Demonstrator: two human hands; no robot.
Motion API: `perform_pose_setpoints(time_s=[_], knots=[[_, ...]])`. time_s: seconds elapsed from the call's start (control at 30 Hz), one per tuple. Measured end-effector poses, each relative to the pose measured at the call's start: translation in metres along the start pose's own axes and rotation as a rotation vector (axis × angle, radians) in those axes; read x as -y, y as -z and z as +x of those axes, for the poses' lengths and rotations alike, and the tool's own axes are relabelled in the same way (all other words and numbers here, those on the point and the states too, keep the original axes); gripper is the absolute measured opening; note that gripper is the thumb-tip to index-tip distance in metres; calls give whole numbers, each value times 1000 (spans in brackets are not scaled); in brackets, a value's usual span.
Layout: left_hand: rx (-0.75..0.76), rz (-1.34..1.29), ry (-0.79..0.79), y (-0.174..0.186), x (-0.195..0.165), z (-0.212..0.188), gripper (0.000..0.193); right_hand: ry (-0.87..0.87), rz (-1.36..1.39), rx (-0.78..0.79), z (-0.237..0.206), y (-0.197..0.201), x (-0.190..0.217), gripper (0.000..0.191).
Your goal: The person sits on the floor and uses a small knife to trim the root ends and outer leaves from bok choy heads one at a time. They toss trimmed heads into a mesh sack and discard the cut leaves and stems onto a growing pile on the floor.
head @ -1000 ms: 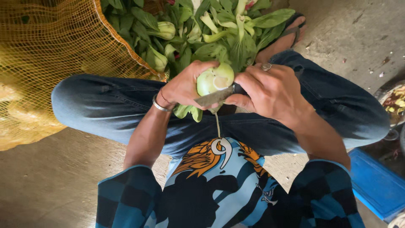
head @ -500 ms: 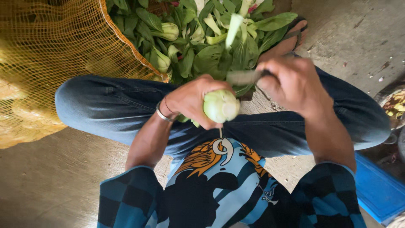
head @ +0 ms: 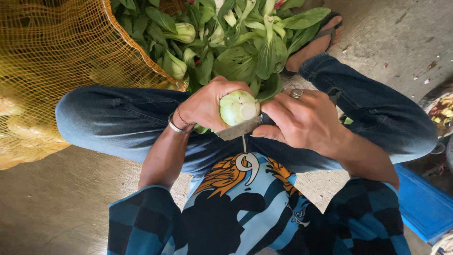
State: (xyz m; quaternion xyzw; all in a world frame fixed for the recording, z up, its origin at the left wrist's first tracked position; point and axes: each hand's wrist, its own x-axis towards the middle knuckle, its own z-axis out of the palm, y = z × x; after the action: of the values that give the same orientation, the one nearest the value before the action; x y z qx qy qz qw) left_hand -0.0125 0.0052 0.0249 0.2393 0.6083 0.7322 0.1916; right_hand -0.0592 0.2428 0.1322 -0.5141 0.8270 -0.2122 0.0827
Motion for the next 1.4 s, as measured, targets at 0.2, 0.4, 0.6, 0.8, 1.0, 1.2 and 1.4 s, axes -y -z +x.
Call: perform_pose_setpoints(time_s=[0.2,0.4,0.6,0.8,1.0,1.2,1.4], knots=[[-4,28,-4,0,-1,0,44,10,-14,-19,-13,-11,-3,48],[90,58,-57,-6,-10,4,52,-233,-113,16,-9,-7,-37,40],[1,157,-82,-2,-12,2,49,-261,37,-94,-10,7,-47,36],[-72,260,-60,-1,-6,2,61,-99,54,-42,-22,-6,-5,44],[-101,310,-99,0,-6,1,66,-75,-2,-29,-12,-1,3,44],[-142,411,-84,-7,-14,0,60,-381,3,-85,-14,-2,-43,31],[-111,419,109,-6,-15,7,51,-476,504,-59,-21,-22,-56,32]])
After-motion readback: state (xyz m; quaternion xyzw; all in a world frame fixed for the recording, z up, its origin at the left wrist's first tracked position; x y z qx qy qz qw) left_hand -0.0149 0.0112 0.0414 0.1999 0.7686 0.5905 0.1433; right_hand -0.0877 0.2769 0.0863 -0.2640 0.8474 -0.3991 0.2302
